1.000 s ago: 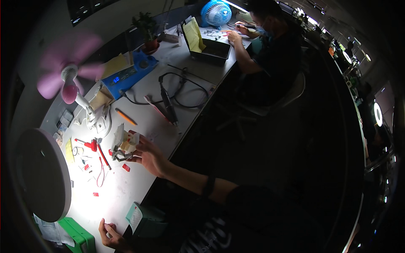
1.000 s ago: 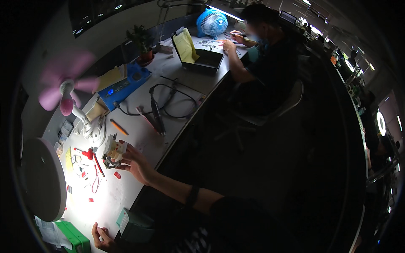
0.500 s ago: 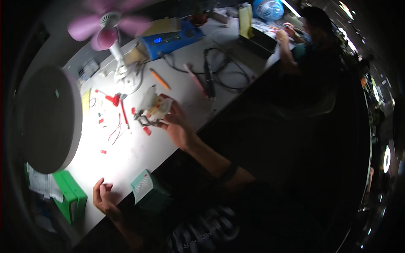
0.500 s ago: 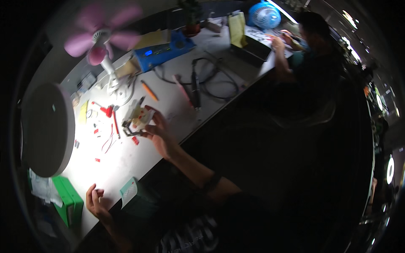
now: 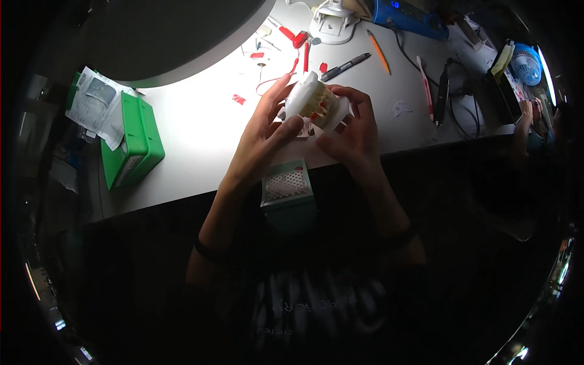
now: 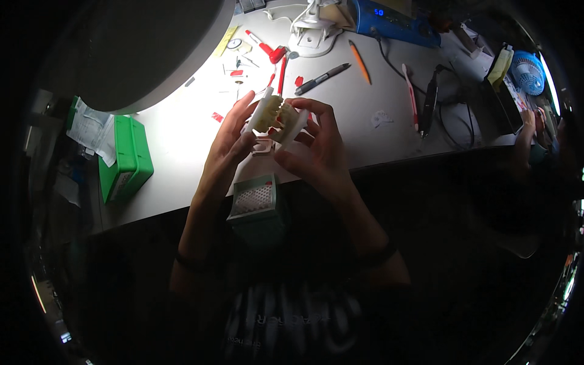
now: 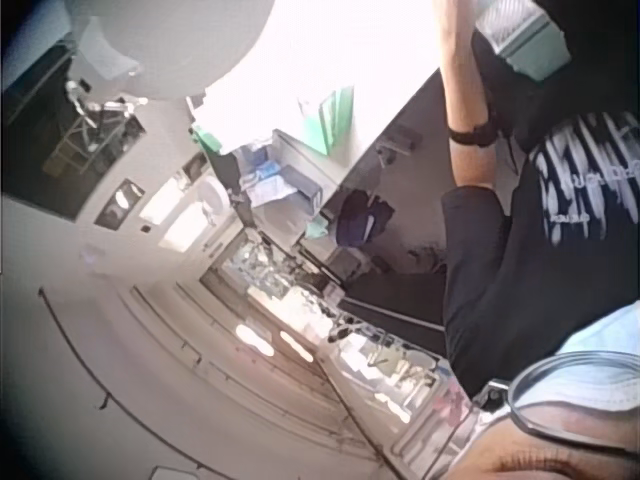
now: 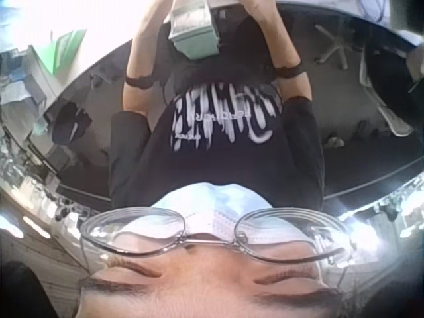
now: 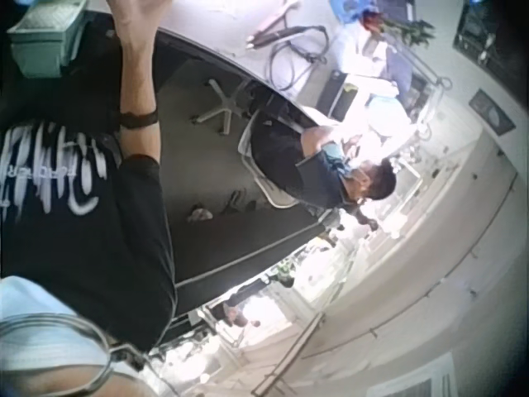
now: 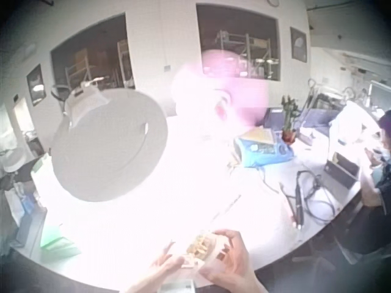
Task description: The recorder is assembling and inspecting dental prosthetic models at a workstation, applying red wax-like components and comparing multiple models.
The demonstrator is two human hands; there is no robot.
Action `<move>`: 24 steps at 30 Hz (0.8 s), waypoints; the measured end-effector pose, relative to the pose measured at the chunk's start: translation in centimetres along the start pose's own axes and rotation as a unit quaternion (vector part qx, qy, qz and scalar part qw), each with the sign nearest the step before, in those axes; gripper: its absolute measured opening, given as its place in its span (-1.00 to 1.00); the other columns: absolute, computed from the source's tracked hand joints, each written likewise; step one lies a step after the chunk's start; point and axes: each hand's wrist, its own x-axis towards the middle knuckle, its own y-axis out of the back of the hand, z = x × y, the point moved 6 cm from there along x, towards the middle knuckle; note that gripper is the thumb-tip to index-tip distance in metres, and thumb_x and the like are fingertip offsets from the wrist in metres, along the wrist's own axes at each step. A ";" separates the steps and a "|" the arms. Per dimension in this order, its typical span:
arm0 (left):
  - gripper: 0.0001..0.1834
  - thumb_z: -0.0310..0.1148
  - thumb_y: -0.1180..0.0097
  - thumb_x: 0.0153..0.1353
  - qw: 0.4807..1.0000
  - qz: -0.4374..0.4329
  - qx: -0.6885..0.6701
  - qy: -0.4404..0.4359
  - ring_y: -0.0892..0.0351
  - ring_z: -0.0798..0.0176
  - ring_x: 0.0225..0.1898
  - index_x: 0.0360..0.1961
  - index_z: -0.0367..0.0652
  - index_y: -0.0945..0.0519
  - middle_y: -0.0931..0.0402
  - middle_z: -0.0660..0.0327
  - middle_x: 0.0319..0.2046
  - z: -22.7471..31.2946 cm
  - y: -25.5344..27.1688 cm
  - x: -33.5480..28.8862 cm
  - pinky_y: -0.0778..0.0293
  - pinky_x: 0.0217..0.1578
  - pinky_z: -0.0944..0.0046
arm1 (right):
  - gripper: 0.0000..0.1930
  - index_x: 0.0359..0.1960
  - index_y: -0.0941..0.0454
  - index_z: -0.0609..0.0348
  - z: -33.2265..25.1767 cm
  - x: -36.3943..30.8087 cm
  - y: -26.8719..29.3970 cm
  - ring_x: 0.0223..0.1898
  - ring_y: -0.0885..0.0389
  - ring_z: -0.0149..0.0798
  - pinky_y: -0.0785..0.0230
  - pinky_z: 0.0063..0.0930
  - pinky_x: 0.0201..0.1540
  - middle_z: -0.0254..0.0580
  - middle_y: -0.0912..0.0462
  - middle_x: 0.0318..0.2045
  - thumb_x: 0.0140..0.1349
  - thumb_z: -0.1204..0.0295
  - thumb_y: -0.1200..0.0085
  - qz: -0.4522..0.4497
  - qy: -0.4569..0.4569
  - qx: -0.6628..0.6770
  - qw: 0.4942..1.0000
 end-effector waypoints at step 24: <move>-0.51 -0.17 -0.10 0.49 0.962 0.132 -0.237 0.029 -0.61 0.03 0.08 0.02 -0.56 -0.53 -0.53 -0.27 0.15 -3.4 2.2 -3.0 -0.52 0.16 0.02 | -0.37 0.20 -0.34 0.11 2.0 0.1 -2.4 0.12 -0.48 -0.24 -0.46 -0.31 0.19 -0.14 -0.31 0.11 0.08 0.47 -0.36 -0.094 -0.022 -0.164 0.982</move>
